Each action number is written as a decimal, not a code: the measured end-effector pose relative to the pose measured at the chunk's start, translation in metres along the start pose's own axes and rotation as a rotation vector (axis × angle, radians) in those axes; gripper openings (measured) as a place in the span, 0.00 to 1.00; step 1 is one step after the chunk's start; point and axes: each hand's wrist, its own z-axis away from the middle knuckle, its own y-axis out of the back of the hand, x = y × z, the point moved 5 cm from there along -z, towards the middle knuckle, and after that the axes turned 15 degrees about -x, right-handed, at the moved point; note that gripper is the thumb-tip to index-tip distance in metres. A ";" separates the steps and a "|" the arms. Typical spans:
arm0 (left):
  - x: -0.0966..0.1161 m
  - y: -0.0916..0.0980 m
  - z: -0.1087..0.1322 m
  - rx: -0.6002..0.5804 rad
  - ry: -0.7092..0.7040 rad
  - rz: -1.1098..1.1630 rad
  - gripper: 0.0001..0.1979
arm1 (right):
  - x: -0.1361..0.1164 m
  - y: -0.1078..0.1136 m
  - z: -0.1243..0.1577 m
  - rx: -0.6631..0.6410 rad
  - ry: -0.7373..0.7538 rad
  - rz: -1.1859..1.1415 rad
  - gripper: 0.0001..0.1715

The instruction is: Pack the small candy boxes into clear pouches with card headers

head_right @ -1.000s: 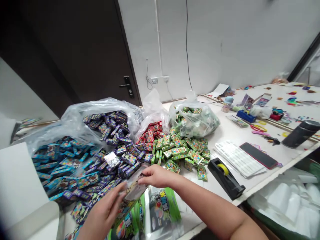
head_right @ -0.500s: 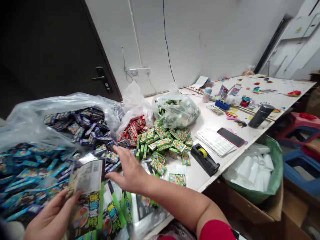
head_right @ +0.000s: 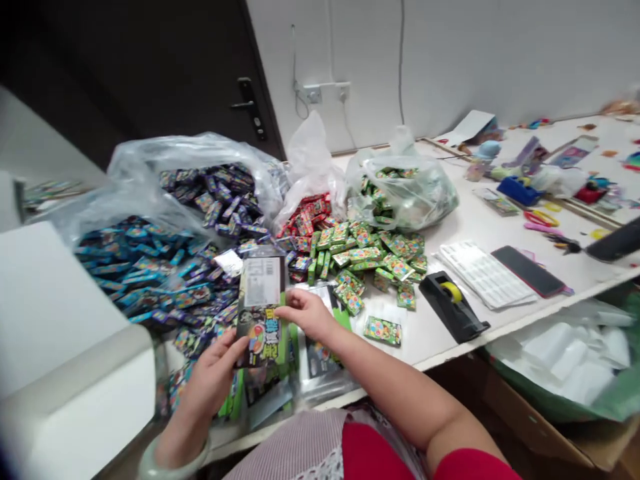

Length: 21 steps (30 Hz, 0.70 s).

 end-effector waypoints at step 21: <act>0.015 -0.023 -0.010 0.170 -0.369 0.408 0.16 | 0.001 -0.009 0.023 -0.166 -0.062 0.105 0.18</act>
